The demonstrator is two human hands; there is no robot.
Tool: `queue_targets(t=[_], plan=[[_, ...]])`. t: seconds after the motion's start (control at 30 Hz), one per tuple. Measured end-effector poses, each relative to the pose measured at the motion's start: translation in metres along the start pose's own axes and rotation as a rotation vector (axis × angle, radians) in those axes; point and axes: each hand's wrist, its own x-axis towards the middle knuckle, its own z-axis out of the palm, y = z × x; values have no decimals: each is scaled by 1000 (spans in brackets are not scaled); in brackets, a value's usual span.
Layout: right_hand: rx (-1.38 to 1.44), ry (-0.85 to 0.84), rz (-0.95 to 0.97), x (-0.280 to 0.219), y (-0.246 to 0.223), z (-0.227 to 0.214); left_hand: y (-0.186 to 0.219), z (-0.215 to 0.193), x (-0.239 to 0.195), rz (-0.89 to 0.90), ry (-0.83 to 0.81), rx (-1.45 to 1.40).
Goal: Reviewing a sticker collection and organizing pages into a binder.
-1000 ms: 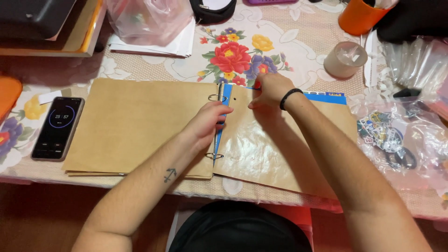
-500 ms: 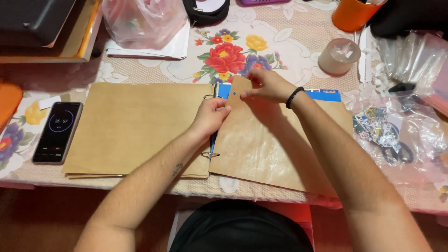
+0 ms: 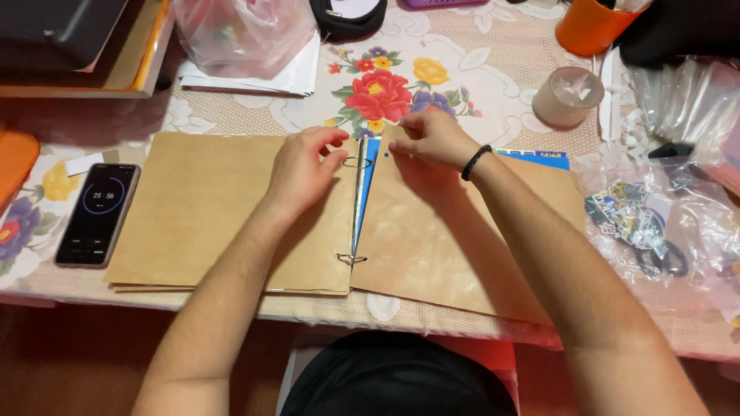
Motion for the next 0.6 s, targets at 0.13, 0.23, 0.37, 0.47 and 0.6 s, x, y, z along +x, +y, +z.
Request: queue_targets(t=[0.13, 0.23, 0.37, 0.47, 0.6], plan=[[-81, 27, 12, 16, 2, 8, -8, 11, 4, 107, -161, 262], [-46, 23, 36, 14, -16, 6, -24, 28, 9, 66, -165, 212], [-85, 32, 31, 12, -36, 7, -27, 31, 7, 71, -35, 11], [-161, 16, 65, 22, -33, 20, -25, 30, 2, 107, 12, -72], [-250, 5, 99, 38, -27, 33, -32, 34, 3, 147, 40, -99]])
